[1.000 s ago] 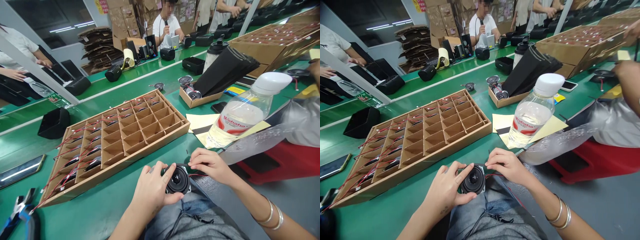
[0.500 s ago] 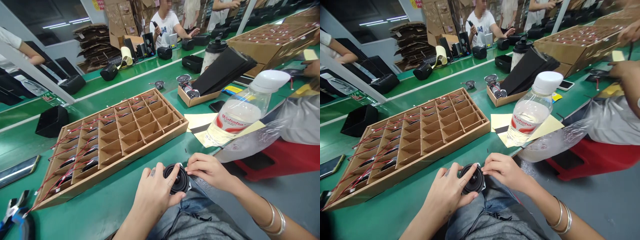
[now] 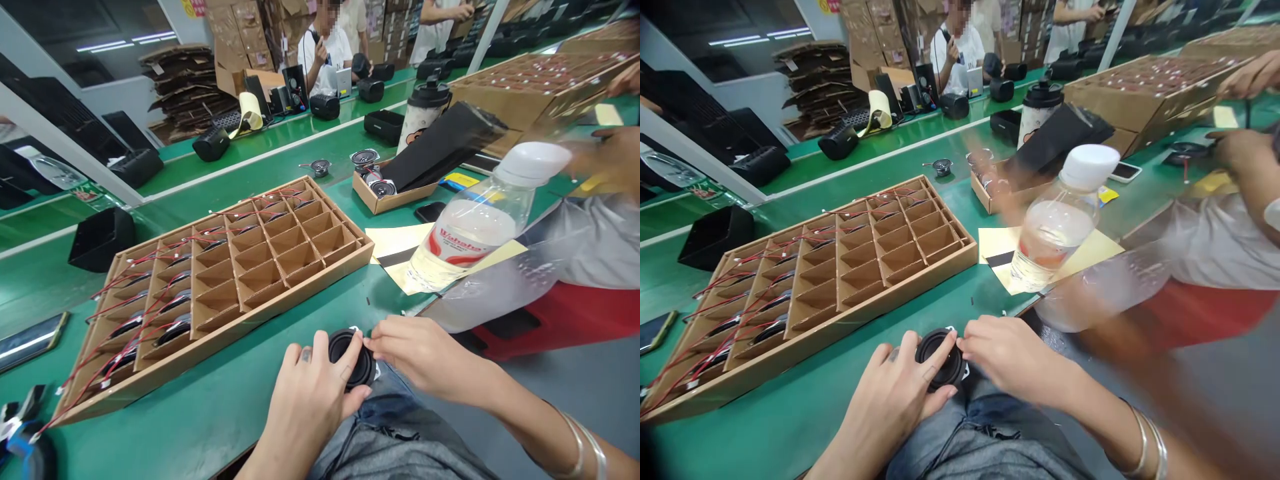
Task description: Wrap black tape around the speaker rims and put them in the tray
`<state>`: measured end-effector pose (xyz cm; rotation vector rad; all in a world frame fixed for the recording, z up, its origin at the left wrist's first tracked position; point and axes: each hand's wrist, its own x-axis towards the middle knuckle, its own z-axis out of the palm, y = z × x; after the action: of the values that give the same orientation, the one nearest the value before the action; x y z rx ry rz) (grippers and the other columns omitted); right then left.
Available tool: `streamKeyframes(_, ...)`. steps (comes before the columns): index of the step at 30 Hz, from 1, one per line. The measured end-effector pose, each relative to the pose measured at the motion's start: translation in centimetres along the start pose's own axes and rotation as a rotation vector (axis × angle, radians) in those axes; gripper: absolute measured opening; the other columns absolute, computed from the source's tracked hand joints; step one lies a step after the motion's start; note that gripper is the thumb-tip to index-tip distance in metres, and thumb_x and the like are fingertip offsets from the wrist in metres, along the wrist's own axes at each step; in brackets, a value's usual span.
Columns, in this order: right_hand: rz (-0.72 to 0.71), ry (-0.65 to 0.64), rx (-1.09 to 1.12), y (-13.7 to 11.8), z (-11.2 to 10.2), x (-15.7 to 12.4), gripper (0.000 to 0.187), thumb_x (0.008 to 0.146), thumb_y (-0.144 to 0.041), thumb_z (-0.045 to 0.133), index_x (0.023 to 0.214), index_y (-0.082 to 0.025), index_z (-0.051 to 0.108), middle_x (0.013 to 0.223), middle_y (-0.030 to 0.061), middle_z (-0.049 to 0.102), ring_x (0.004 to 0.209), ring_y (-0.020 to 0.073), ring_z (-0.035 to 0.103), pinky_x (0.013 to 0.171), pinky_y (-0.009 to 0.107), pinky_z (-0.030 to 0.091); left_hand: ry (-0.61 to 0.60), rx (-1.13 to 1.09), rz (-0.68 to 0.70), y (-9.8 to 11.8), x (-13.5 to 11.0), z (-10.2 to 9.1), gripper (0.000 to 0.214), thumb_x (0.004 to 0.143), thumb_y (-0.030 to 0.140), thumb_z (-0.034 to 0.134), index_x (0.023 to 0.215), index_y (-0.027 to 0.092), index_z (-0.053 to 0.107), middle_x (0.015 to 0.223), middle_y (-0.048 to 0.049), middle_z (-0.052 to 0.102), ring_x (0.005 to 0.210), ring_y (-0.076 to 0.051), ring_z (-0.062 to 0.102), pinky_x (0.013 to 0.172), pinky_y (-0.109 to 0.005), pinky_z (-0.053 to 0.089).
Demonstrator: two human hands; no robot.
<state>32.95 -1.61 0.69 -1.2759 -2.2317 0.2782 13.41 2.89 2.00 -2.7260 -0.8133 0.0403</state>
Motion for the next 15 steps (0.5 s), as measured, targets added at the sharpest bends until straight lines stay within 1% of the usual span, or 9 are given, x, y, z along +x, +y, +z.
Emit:
streamKeyframes(2, 0.007, -0.132, -0.144, -0.8, -1.1, -0.1, 0.025, 0.086, -0.01, 0.038, 0.096, -0.011, 0.061, 0.076, 0.0072, 0.058, 0.066, 0.0177, 0.05, 0.056, 0.029, 0.04, -0.006, -0.002, -0.001, 0.0, 0.1, 0.0, 0.069, 0.073, 0.063, 0.049, 0.132, 0.032, 0.032, 0.085, -0.0055, 0.049, 0.071, -0.018, 0.052, 0.063, -0.031, 0.039)
streamKeyframes(3, 0.009, -0.188, -0.164, -1.0, -1.7, -0.2, 0.026, 0.085, -0.01, 0.039, 0.1, -0.011, 0.06, 0.08, 0.0081, 0.059, 0.069, 0.0192, 0.051, 0.059, 0.031, 0.042, -0.007, -0.01, -0.007, -0.1, 0.1, 0.0, 0.07, 0.073, 0.063, 0.051, 0.132, 0.031, 0.032, 0.085, -0.0059, 0.05, 0.073, -0.019, 0.053, 0.063, -0.032, 0.04)
streamKeyframes(5, 0.026, -0.24, -0.096, -0.9, -2.8, -0.6, 0.029, 0.086, -0.013, 0.042, 0.111, -0.013, 0.056, 0.091, 0.0091, 0.061, 0.08, 0.0212, 0.054, 0.07, 0.033, 0.045, 0.014, -0.037, -0.008, -0.3, 0.0, 0.1, 0.075, 0.07, 0.064, 0.054, 0.132, 0.028, 0.034, 0.086, -0.0068, 0.052, 0.073, -0.019, 0.054, 0.062, -0.033, 0.042)
streamKeyframes(6, 0.055, -0.22, -0.03, -0.7, -3.3, -0.7, 0.032, 0.088, -0.016, 0.042, 0.118, -0.015, 0.053, 0.097, 0.0088, 0.061, 0.087, 0.021, 0.054, 0.076, 0.033, 0.045, 0.031, -0.054, -0.009, -0.4, -0.1, 0.2, 0.079, 0.067, 0.065, 0.055, 0.132, 0.026, 0.034, 0.087, -0.0073, 0.054, 0.072, -0.02, 0.055, 0.062, -0.033, 0.043)
streamKeyframes(8, 0.13, -0.077, 0.108, 0.0, -3.5, -1.1, 0.034, 0.091, -0.02, 0.041, 0.125, -0.019, 0.047, 0.105, 0.0071, 0.06, 0.096, 0.0188, 0.054, 0.083, 0.029, 0.044, 0.07, -0.092, 0.006, -0.8, -0.1, 0.6, 0.086, 0.061, 0.07, 0.056, 0.131, 0.024, 0.036, 0.092, -0.009, 0.056, 0.074, -0.021, 0.057, 0.062, -0.034, 0.046)
streamKeyframes(10, 0.188, 0.092, 0.232, 0.8, -2.9, -1.0, 0.031, 0.092, -0.021, 0.041, 0.12, -0.021, 0.051, 0.104, 0.0052, 0.061, 0.096, 0.0156, 0.055, 0.082, 0.025, 0.045, 0.099, -0.124, 0.028, -1.2, 0.0, 0.9, 0.089, 0.057, 0.074, 0.054, 0.127, 0.021, 0.041, 0.102, -0.0113, 0.058, 0.084, -0.023, 0.058, 0.066, -0.035, 0.048)
streamKeyframes(12, 0.221, 0.181, 0.334, 1.4, -1.6, -0.5, 0.025, 0.091, -0.021, 0.042, 0.11, -0.021, 0.059, 0.096, 0.0036, 0.063, 0.089, 0.0134, 0.058, 0.079, 0.022, 0.047, 0.152, -0.139, 0.092, -1.4, 0.2, 1.1, 0.088, 0.057, 0.075, 0.053, 0.123, 0.017, 0.046, 0.108, -0.0109, 0.058, 0.09, -0.023, 0.058, 0.07, -0.034, 0.05)
streamKeyframes(14, 0.265, 0.218, 0.393, 2.0, -0.2, 0.6, 0.023, 0.091, -0.024, 0.043, 0.102, -0.021, 0.063, 0.088, 0.0032, 0.064, 0.082, 0.0132, 0.06, 0.074, 0.022, 0.049, 0.228, -0.11, 0.159, -1.6, 0.5, 1.0, 0.067, 0.067, 0.06, 0.061, 0.118, 0.018, 0.051, 0.104, -0.0057, 0.062, 0.083, -0.018, 0.06, 0.07, -0.029, 0.051)
streamKeyframes(15, 0.29, 0.239, 0.41, 2.2, 0.4, 1.2, 0.023, 0.09, -0.026, 0.044, 0.1, -0.021, 0.064, 0.085, 0.0032, 0.064, 0.079, 0.0134, 0.061, 0.072, 0.022, 0.05, 0.26, -0.093, 0.171, -1.7, 0.6, 0.8, 0.052, 0.072, 0.045, 0.065, 0.116, 0.023, 0.053, 0.098, -0.0017, 0.065, 0.075, -0.014, 0.061, 0.068, -0.025, 0.051)
